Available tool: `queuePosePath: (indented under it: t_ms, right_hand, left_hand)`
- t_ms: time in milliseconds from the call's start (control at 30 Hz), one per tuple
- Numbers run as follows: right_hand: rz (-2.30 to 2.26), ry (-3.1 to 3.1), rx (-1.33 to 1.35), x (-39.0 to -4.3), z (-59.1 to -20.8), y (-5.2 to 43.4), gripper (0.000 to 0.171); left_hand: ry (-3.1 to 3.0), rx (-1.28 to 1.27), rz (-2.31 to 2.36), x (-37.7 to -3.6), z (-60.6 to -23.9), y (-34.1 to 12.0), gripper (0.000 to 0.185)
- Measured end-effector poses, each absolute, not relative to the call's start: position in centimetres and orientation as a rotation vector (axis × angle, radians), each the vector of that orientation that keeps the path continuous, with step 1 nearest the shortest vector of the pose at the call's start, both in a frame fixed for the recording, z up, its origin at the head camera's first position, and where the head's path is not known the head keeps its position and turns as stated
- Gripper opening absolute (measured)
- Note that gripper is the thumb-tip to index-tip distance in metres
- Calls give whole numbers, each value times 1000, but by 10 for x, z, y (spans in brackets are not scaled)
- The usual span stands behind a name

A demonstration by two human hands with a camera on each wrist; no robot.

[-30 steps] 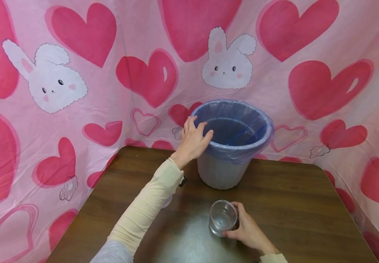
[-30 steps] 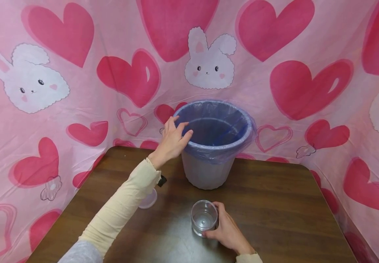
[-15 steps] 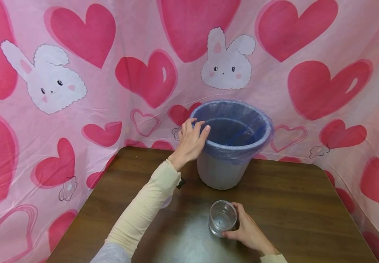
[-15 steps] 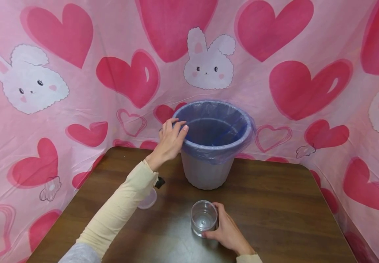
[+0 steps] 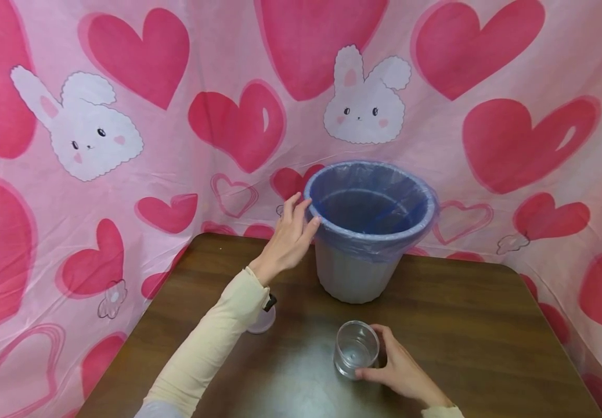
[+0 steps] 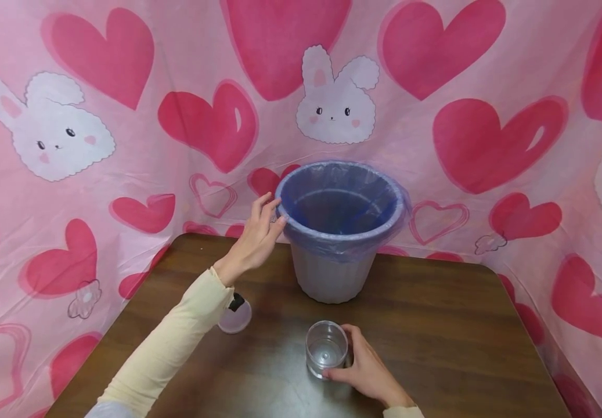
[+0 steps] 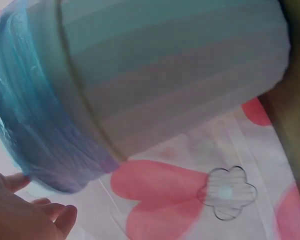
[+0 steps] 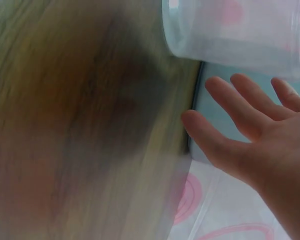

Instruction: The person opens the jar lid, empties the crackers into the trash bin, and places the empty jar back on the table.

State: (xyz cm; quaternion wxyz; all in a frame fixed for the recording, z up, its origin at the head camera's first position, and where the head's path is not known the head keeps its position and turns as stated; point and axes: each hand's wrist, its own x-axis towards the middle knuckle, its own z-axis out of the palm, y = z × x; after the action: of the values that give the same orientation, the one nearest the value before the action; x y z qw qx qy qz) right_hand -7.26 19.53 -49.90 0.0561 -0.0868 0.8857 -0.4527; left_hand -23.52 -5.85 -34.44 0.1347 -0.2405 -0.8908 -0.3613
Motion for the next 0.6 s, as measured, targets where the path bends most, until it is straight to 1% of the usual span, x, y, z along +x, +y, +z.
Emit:
queuePosePath:
  t_ms: [200,300,400,467,600]
  right_hand:
    - [-1395,2693,-235,-71,-494,201,69]
    - [-1419,2724,-216,-72,-491,205,57]
    - [-1444,2741,-205,-75,-486,211,46]
    - [-1428,2758,-213,-77,-480,217,42]
    - [-1311,2866,-255,-86,-465,233,44]
  left_hand:
    - [-2602,-626,-979,-225,-360,-80,66]
    - [-2693,-615,-882,-218,-366,-92,64]
    - [-2833,-621,-780,-212,-369,-103,67]
    - [-2927,-630,-707,-209,-369,-111,70]
    - [-3036,-674,-599,-205,-365,-123,73]
